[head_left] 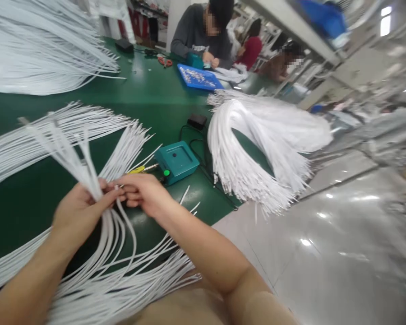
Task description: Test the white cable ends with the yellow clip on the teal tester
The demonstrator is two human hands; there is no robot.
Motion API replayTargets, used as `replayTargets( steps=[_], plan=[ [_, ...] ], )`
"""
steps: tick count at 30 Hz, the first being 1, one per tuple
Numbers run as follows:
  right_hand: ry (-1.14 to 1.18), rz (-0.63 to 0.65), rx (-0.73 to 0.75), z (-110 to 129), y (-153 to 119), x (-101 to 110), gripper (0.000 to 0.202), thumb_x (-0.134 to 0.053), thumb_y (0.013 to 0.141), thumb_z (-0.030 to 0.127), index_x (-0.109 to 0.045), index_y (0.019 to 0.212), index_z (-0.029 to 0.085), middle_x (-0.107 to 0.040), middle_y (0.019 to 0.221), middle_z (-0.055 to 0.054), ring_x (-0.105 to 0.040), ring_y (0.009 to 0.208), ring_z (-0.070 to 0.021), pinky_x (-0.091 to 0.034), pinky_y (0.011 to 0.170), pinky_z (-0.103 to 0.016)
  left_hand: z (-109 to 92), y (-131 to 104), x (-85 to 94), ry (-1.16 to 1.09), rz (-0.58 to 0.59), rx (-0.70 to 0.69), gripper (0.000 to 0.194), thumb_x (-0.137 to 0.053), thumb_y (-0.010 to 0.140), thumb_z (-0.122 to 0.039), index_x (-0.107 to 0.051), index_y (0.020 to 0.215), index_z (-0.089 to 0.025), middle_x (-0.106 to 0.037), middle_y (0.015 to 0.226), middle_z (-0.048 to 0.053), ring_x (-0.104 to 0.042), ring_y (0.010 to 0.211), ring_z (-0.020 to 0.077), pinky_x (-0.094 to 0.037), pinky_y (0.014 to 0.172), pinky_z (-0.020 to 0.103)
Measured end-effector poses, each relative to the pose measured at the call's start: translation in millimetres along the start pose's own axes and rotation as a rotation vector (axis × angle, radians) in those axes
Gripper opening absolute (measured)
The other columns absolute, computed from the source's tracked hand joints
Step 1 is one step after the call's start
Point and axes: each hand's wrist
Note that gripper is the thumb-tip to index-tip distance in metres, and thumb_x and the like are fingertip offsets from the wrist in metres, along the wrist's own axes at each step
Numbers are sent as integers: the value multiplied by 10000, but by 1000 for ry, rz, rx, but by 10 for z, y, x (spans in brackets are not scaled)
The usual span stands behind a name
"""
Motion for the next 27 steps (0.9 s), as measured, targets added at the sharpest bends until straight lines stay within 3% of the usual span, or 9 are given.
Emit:
replayTargets(
  steps=[3, 6, 10, 16, 22, 27],
  plan=[
    [-110, -17, 15, 64, 44, -1, 282, -626, 789, 353, -550, 597, 161, -248, 383, 127, -173, 355, -32, -176, 363, -178, -27, 1, -30, -34, 1, -68, 363, -798, 626, -362, -572, 847, -182, -629, 756, -35, -588, 671, 119, -474, 678, 236],
    [-244, 25, 60, 76, 122, 0, 240, -653, 777, 332, -588, 634, 150, -277, 385, 116, -260, 362, -43, -210, 370, -182, -1, 43, -31, -147, 25, -151, 345, -796, 628, -313, -559, 839, -177, -629, 784, -24, -599, 692, 120, -491, 708, 251],
    [-151, 94, 31, 41, 168, 59, 310, -706, 756, 394, -556, 627, 155, -245, 432, 122, -246, 398, -37, -269, 416, -180, 16, 62, -14, -230, 105, -185, 285, -749, 704, -301, -534, 848, -182, -623, 826, -20, -614, 717, 118, -509, 709, 259],
    [-56, 179, 23, -23, 159, 164, 349, -727, 739, 485, -605, 770, 160, -262, 509, 113, -279, 463, -46, -313, 484, -182, 15, 50, -18, -263, 120, -211, 264, -738, 737, -300, -545, 867, -176, -640, 843, -13, -645, 740, 124, -530, 737, 273],
    [-10, 158, 23, -25, 108, 146, 295, -745, 727, 403, -573, 743, 163, -302, 535, 111, -234, 469, -33, -324, 502, -179, -9, 48, -23, -310, 112, -187, 281, -755, 718, -283, -542, 865, -175, -650, 811, -15, -655, 719, 124, -531, 697, 255],
    [-120, 34, 165, -40, 60, 108, 255, -726, 713, 380, -605, 722, 156, -465, 598, 65, -379, 511, -44, -391, 541, -207, 6, 66, -29, -348, 117, -178, 305, -770, 696, -273, -541, 872, -172, -648, 804, -15, -652, 674, 116, -518, 664, 247]
  ],
)
Point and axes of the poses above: each hand's wrist, its own y-axis towards the middle knuckle, its own x-axis out of the back of the hand, z = x × y
